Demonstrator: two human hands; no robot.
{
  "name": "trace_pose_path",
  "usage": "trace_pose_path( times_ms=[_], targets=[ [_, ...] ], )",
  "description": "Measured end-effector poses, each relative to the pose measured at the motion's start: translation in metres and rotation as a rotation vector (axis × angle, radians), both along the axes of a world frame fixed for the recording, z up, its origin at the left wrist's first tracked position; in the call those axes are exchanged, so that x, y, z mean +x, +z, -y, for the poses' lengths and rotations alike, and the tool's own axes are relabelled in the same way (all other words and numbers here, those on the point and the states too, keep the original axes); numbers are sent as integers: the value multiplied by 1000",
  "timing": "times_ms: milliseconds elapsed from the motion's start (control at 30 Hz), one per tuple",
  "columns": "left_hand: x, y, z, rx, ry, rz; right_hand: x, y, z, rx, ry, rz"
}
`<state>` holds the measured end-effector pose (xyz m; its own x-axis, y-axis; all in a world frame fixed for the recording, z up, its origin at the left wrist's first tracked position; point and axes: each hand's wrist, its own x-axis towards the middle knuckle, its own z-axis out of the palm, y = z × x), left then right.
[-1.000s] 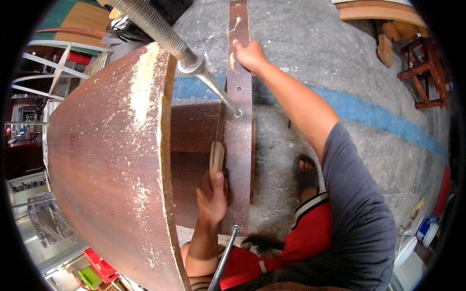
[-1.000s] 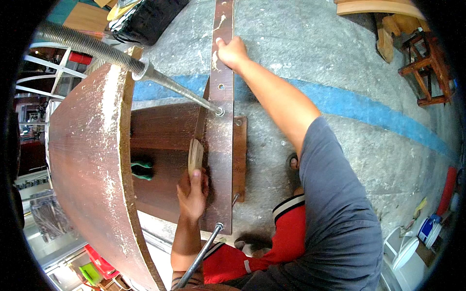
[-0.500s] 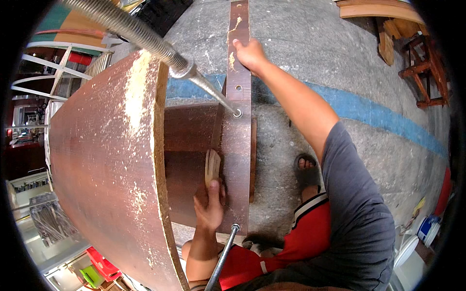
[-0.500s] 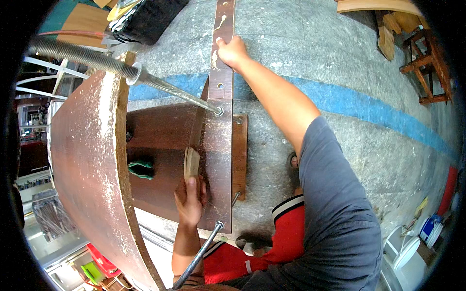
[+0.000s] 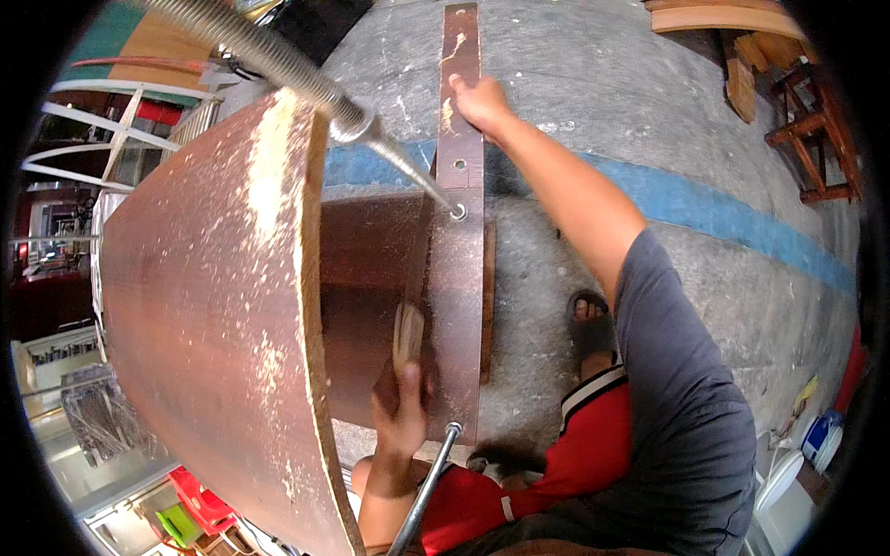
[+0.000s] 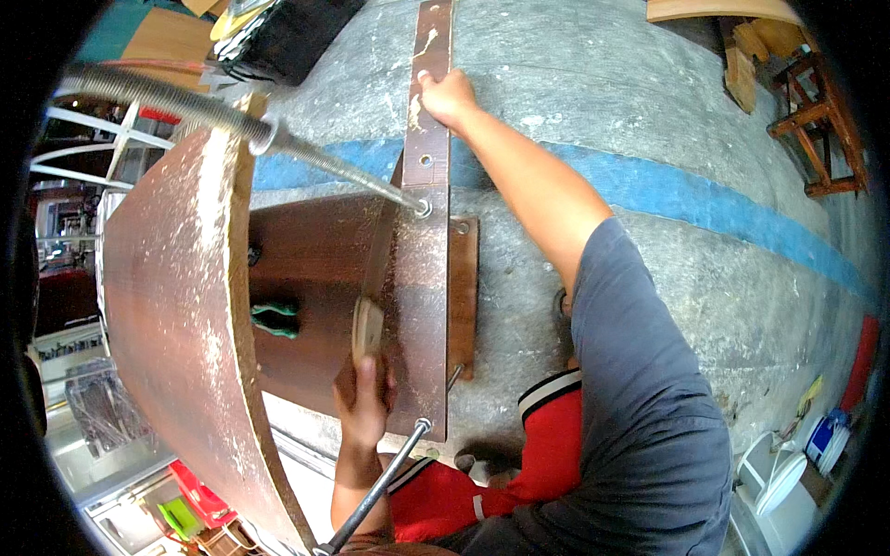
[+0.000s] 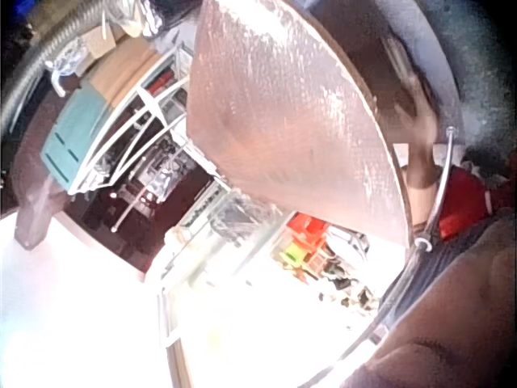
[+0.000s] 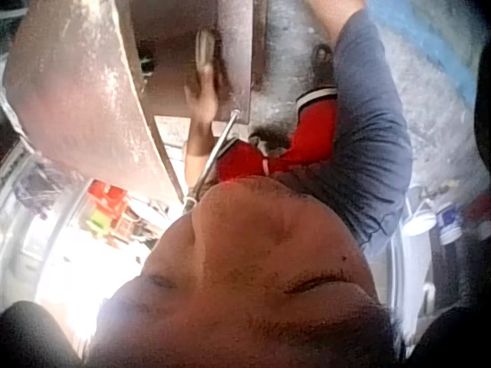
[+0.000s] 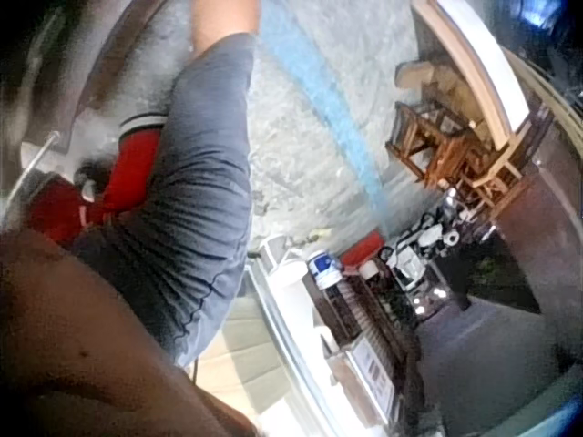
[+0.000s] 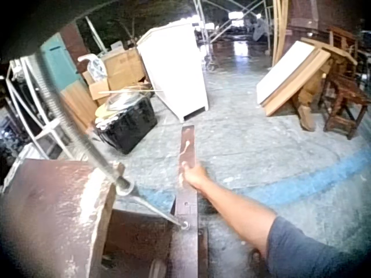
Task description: The person uses a hand saw to cut off a damaged or excess portion of a wooden board from a piece of furniture, then uses a sanding block to smooth the freshly cut edge while the piece is held in place by a metal clamp.
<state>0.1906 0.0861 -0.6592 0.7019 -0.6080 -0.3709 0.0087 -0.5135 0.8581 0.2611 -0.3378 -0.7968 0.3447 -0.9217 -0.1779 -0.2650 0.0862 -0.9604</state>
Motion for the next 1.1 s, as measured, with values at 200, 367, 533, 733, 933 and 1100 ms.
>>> trace_pose_path(
  times_ms=[200, 367, 533, 733, 933, 1100],
  targets=[
    [18, -22, 30, 124, -34, 17, 6, -3, 4, -63, -20, 98],
    [-1, 0, -33, 81, 56, -139, 4, -10, -2, 4, -39, 136],
    [18, -28, 5, 233, -96, 231, -6, 14, -3, 15, 24, 86],
    [-1, -3, -42, 0, 19, -5, 0, -11, 5, -35, -36, 77],
    [4, 43, 28, 544, -249, 37, -15, -5, 10, -47, -67, 114],
    [14, -23, 3, 213, -99, 81, -93, -38, 47, -91, -109, -57]
  ],
)
